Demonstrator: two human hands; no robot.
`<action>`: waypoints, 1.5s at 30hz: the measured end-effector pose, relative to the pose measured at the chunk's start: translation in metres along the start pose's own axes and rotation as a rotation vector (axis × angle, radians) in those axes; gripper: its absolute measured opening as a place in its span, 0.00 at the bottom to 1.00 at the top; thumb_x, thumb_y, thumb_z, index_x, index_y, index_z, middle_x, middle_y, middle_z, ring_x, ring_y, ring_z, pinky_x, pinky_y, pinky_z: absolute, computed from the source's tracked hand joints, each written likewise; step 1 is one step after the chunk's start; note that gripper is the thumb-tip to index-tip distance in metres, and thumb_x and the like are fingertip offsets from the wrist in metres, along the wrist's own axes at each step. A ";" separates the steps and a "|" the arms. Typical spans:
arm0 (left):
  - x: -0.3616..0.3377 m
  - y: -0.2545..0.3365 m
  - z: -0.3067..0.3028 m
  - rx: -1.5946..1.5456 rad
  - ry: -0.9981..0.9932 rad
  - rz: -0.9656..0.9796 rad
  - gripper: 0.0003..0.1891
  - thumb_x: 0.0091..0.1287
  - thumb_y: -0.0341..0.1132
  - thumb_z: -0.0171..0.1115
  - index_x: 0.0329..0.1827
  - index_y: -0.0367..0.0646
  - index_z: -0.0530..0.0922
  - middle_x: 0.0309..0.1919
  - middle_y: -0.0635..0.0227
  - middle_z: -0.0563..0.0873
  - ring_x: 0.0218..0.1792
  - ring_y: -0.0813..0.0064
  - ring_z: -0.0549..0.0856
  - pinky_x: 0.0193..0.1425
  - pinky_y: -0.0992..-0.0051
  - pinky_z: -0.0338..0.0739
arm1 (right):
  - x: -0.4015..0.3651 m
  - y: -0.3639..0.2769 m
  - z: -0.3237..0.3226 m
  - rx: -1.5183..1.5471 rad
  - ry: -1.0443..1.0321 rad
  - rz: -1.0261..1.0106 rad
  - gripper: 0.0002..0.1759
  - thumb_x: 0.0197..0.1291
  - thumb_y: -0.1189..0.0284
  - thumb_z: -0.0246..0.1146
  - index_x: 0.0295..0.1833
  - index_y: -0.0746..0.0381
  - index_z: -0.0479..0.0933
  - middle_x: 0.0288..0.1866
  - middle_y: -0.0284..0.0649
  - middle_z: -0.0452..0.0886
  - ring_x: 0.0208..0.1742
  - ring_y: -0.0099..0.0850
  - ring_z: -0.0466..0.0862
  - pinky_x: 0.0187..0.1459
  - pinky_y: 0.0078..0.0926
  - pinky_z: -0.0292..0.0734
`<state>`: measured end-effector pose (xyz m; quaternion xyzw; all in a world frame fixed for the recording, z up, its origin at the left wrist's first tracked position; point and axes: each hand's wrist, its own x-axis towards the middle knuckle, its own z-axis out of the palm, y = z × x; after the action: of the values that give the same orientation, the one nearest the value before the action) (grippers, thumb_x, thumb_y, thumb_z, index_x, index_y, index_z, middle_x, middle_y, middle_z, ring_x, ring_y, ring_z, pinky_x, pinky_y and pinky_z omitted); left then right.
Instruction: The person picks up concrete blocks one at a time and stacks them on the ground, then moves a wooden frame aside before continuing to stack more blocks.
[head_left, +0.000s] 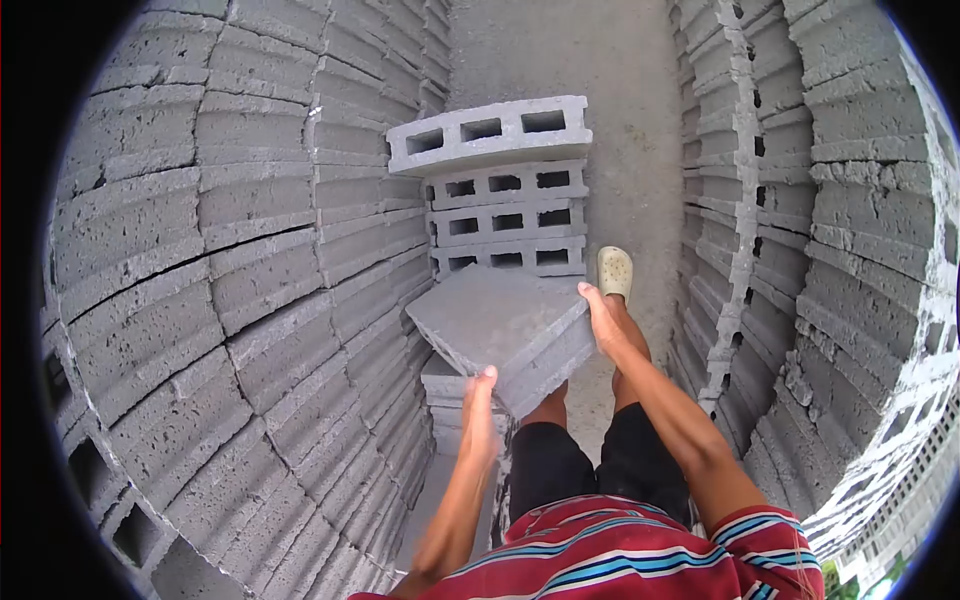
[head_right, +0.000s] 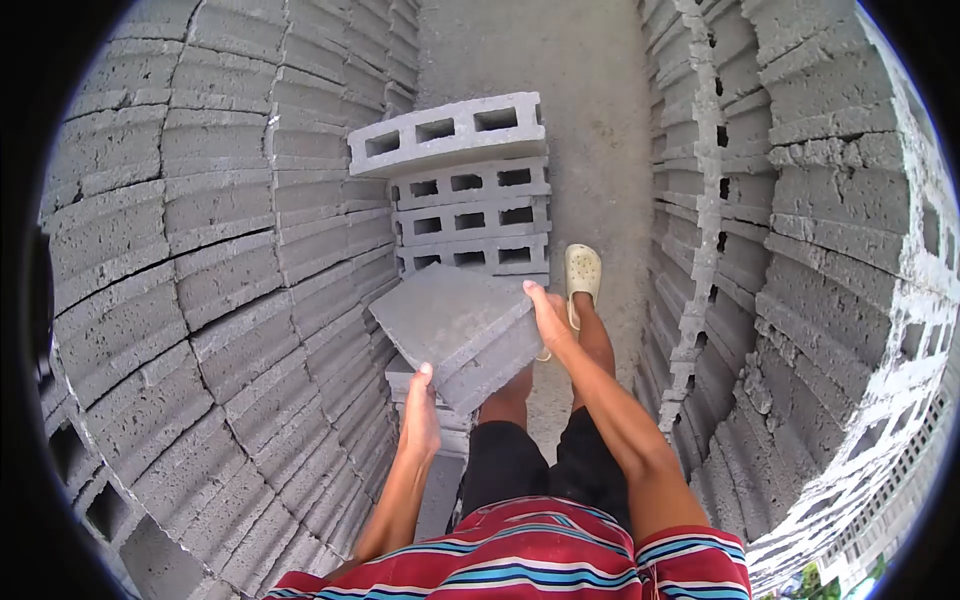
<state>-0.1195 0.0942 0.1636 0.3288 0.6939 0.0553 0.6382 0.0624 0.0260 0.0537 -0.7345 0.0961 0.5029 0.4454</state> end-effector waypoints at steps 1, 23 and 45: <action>0.010 -0.012 -0.001 0.006 0.024 0.004 0.38 0.56 0.55 0.56 0.60 0.32 0.61 0.60 0.57 0.64 0.63 0.67 0.58 0.67 0.69 0.45 | 0.008 0.001 0.001 0.060 -0.032 0.003 0.34 0.48 0.45 0.54 0.30 0.73 0.76 0.26 0.40 0.75 0.30 0.28 0.74 0.37 0.25 0.68; 0.077 0.041 0.149 -0.072 0.219 0.462 0.22 0.42 0.36 0.70 0.33 0.29 0.70 0.33 0.56 0.79 0.36 0.70 0.78 0.43 0.71 0.72 | 0.059 -0.103 0.004 -0.740 -0.009 -0.360 0.48 0.48 0.35 0.47 0.66 0.61 0.58 0.63 0.52 0.63 0.65 0.47 0.60 0.62 0.43 0.52; 0.190 -0.042 0.297 0.619 0.449 0.566 0.17 0.46 0.36 0.64 0.35 0.38 0.70 0.35 0.56 0.76 0.42 0.57 0.73 0.56 0.62 0.58 | 0.193 -0.017 -0.074 0.139 -0.403 -0.035 0.39 0.43 0.65 0.68 0.62 0.65 0.62 0.53 0.41 0.73 0.54 0.30 0.71 0.56 0.23 0.62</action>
<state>0.1443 0.0600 -0.0721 0.6596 0.6817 0.0873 0.3042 0.2125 0.0395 -0.0890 -0.5883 0.0269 0.6240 0.5136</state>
